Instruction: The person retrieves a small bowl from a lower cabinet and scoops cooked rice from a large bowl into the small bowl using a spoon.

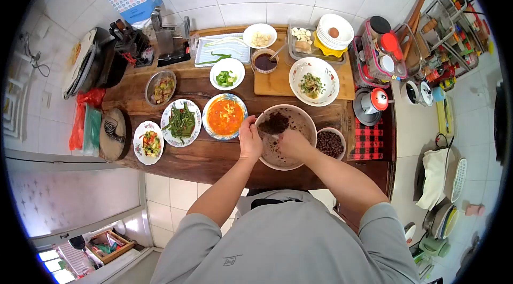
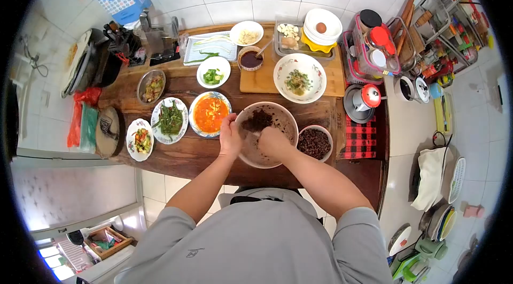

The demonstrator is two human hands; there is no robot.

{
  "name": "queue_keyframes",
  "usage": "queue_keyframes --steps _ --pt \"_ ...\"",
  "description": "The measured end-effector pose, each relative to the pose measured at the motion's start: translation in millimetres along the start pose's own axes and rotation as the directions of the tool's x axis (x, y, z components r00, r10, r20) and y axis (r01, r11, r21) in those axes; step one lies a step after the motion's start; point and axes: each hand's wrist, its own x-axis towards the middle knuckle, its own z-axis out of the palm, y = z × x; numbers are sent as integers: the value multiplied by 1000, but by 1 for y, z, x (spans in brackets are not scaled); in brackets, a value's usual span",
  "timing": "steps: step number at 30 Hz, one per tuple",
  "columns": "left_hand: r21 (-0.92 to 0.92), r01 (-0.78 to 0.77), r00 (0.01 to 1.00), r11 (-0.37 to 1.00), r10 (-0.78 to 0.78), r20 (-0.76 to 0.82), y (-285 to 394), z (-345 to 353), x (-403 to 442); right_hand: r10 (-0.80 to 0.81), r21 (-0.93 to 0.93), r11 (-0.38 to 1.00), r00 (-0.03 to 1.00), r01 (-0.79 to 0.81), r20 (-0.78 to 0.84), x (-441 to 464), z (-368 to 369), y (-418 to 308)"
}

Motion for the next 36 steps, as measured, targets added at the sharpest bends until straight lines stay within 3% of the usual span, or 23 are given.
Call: queue_keyframes --steps 2,5,8,11,12,15,18,20,23,26,29,32,36 --pt "11 -21 1000 1000 21 0 2 -1 1 -29 -126 992 999 26 -24 4 -7 10" --pt "-3 14 1000 1000 -14 -13 13 -3 -2 57 -76 996 991 -48 119 -35 -26 -1" --pt "-30 26 1000 999 -26 -5 7 -1 -1 130 -344 939 947 -22 295 -51 -43 -27" --pt "-22 -3 1000 1000 3 -4 4 -2 0 119 -345 935 988 -79 96 -31 -30 -35" --pt "-14 -9 1000 1000 9 -8 4 -2 -1 190 -334 930 979 -153 80 -25 -31 -36" --pt "10 -10 1000 1000 10 -9 9 -4 -2 130 -349 933 988 -92 87 -37 -37 -27" --pt "34 -37 999 999 37 -3 9 -3 -2 237 -497 862 943 -95 231 -55 -54 -31" --pt "41 -129 991 991 130 -40 8 -2 -1 231 -492 863 957 -116 178 -47 -49 -18" --pt "84 -247 969 965 245 38 8 -8 3 228 -465 869 971 -171 68 -35 -49 -21" --pt "83 -209 976 974 204 70 9 -9 4 250 -414 881 968 -230 -6 -22 -41 -16" --pt "284 -307 952 908 292 94 14 -12 10 260 -375 893 965 -251 -26 -14 -36 -15" --pt "357 -342 934 869 271 233 23 -17 23 255 -337 905 965 -259 -57 -7 -23 -7" --pt "408 -381 923 830 319 214 25 -15 25 240 -274 929 969 -247 -58 -2 -12 -2"
